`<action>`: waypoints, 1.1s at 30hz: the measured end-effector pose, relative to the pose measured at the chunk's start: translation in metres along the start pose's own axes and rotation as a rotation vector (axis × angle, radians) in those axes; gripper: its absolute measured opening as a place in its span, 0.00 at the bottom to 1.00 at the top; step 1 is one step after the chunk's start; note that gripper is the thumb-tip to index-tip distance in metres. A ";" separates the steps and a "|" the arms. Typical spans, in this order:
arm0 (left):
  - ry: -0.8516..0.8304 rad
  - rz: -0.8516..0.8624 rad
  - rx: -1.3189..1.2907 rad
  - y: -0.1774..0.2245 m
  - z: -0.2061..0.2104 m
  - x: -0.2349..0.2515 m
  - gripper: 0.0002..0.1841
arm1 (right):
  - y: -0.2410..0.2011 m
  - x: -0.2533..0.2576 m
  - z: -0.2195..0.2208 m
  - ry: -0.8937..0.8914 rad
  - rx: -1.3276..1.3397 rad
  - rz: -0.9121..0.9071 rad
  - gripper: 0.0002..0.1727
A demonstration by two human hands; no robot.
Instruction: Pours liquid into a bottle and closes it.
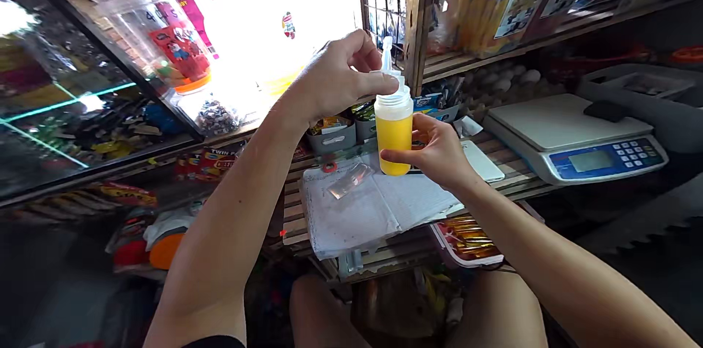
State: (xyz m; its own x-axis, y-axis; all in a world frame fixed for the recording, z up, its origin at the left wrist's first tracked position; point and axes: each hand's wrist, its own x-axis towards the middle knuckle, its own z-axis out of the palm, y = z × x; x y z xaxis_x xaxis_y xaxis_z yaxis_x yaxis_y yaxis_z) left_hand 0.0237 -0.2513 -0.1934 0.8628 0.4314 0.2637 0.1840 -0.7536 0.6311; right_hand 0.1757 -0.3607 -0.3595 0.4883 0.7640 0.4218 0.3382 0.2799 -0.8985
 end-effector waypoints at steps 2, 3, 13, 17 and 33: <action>0.011 0.009 0.028 0.002 -0.001 -0.001 0.16 | 0.000 0.000 0.000 -0.003 0.006 -0.002 0.30; 0.015 0.011 0.042 0.003 -0.001 -0.001 0.16 | -0.001 0.000 0.000 -0.004 0.011 -0.003 0.30; 0.075 0.023 0.151 0.006 -0.002 -0.004 0.16 | -0.005 -0.002 0.000 0.016 -0.020 0.003 0.29; 0.093 0.033 0.153 0.004 -0.002 -0.005 0.15 | -0.005 -0.002 -0.001 0.027 -0.011 0.003 0.29; 0.092 0.097 0.051 -0.001 0.009 -0.007 0.20 | -0.011 -0.008 0.000 0.030 -0.065 -0.042 0.29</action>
State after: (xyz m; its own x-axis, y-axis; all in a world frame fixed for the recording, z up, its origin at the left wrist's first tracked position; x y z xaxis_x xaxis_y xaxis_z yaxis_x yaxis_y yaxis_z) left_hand 0.0221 -0.2580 -0.2028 0.8315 0.3972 0.3884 0.1280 -0.8173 0.5619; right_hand 0.1677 -0.3698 -0.3528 0.4962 0.7344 0.4630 0.4100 0.2718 -0.8706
